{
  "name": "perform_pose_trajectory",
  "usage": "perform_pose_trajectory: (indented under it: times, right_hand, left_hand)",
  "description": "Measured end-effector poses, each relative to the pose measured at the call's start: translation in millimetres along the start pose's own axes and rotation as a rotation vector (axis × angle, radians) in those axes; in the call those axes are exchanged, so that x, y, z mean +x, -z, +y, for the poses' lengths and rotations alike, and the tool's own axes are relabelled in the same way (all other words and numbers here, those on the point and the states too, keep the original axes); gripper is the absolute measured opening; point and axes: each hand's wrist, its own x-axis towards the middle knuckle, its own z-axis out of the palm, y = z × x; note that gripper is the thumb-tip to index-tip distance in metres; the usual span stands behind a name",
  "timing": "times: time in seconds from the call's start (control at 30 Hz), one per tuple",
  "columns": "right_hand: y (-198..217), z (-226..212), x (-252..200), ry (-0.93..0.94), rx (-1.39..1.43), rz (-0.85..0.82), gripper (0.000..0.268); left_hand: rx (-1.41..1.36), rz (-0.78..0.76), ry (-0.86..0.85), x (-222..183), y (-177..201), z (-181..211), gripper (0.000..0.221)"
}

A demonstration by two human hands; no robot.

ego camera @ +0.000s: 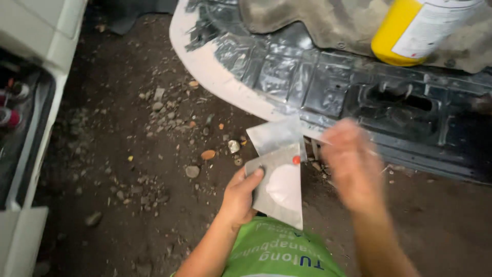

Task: Mix and apply body filler to a car part and then sand it.

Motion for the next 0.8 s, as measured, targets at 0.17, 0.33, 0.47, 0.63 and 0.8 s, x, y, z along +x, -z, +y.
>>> perform_pose_trajectory:
  times: [0.17,0.33,0.47,0.63,0.8]
  right_hand:
    - [-24.6,69.9,-43.3,-0.338,0.469,0.043,0.058]
    - [10.4,124.0,-45.0,-0.561,0.56,0.168,0.047]
    - [-12.3,77.2,-35.0,-0.418,0.69,0.139,0.052]
    - [-51.0,29.5,-42.1,-0.265,0.775,-0.101,0.055]
    - [-111.9,23.9,-57.6,0.287,-0.726,-0.413,0.05]
  left_hand:
    - [-0.06,0.002,0.063,-36.4,14.9,-36.3,0.04]
    - [-0.154,-0.106,0.141,-52.4,30.4,-47.1,0.042]
    - [-0.195,0.084,0.158,-61.9,31.7,-18.7,0.04]
    - [-0.238,0.174,-0.025,-71.5,48.6,20.5,0.042]
    - [0.441,0.166,-0.411,-62.2,93.5,26.0,0.046]
